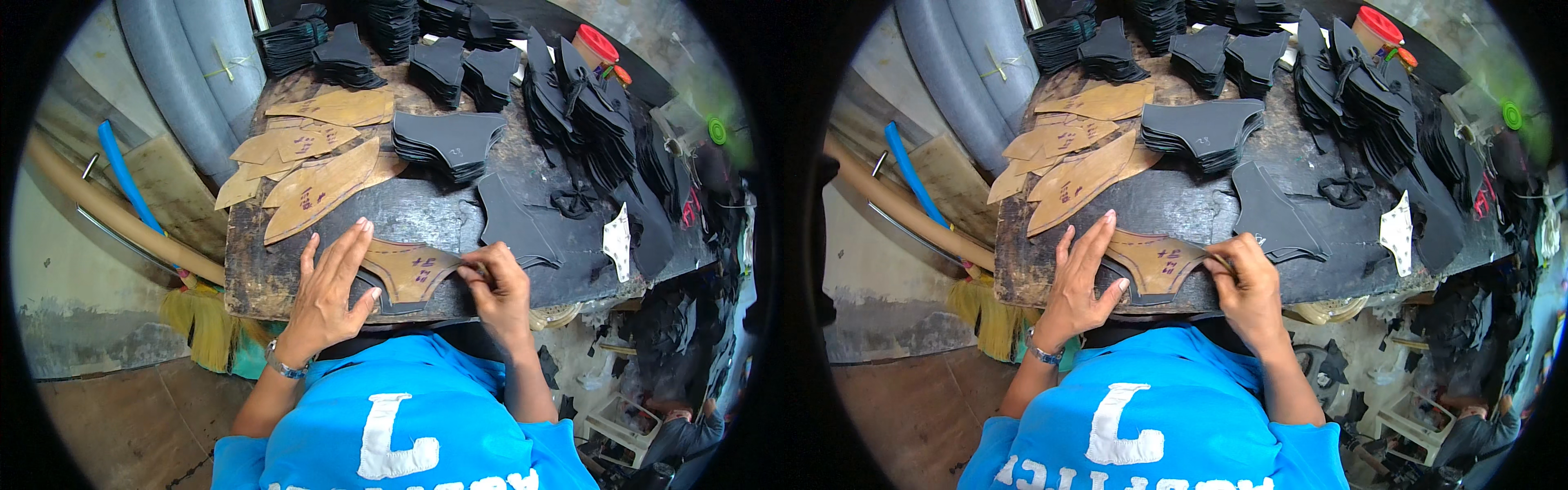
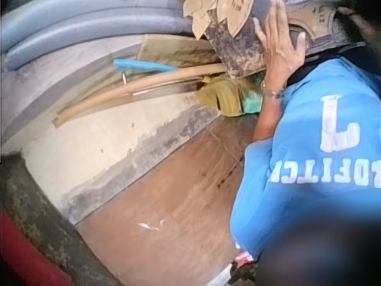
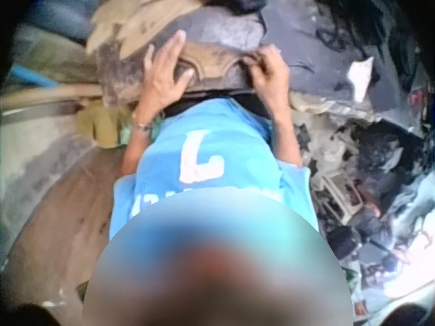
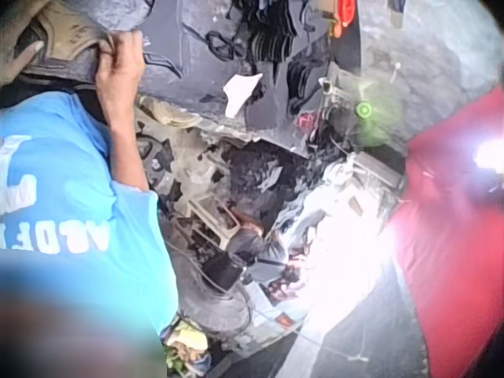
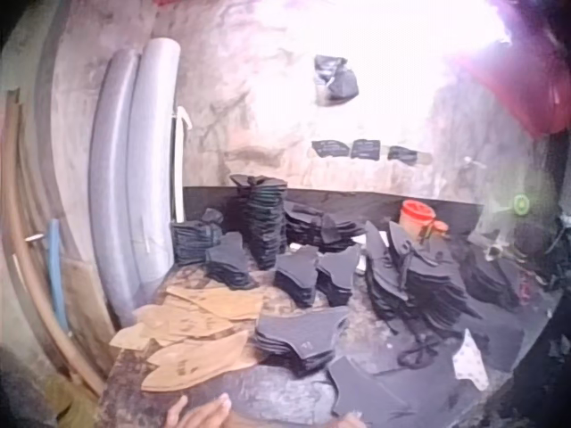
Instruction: The person places a cardboard pattern on a stack of black fabric pieces and uses a pencil to trace the outline. They repeat this process for multiple fabric pieces, stacking the marked pieces aside.
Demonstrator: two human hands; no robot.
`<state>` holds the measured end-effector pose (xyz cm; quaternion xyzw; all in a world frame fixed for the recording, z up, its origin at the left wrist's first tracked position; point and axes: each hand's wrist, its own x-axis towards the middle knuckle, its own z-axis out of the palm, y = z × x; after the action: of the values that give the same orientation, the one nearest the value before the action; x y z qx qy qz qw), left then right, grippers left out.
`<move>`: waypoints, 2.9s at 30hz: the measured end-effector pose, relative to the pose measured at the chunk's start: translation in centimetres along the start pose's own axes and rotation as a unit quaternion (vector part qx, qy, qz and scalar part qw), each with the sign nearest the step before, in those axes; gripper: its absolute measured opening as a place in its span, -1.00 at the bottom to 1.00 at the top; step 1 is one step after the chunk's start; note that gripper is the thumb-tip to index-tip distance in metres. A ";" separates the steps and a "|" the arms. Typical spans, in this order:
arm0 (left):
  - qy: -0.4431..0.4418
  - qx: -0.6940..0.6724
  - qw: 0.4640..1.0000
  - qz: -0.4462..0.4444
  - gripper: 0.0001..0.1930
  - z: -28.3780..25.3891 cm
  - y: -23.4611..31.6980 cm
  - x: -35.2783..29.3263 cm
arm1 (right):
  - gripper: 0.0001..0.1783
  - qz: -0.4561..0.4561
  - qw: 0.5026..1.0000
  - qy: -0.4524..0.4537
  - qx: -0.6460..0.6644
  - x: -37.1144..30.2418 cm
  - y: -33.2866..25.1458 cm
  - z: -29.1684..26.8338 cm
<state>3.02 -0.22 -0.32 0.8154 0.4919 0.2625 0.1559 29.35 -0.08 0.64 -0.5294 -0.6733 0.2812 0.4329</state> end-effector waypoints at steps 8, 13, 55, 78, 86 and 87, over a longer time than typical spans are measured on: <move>0.025 -0.039 0.998 -0.043 -0.23 0.5 -0.3 0.0 | -0.90 -0.022 0.976 0.167 0.138 0.7 1.1 -1.2; 0.029 -0.043 0.998 -0.044 -0.23 0.3 -0.2 0.1 | -0.90 -0.008 0.974 0.165 0.157 0.6 1.1 -1.0; 0.251 -0.514 0.809 -0.135 -0.54 0.1 -3.2 -1.1 | -0.85 0.054 0.994 0.063 0.068 1.4 2.9 3.6; 0.146 -0.513 0.834 -0.144 -0.76 -1.1 -2.0 0.0 | -0.74 0.055 0.995 0.039 0.069 3.7 0.9 -4.1; 0.062 -0.101 0.988 0.101 -0.62 -3.4 -1.6 12.4 | -0.39 0.122 0.950 0.021 -0.287 4.1 3.7 -7.6; 0.044 -0.079 0.989 0.114 -0.59 -3.3 -1.7 14.3 | -0.33 0.138 0.950 0.017 -0.280 4.1 3.6 -7.8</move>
<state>5.31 13.19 5.48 0.8391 0.3799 0.3519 0.1667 37.63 4.20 2.43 -0.7216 -0.6381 0.1290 0.2356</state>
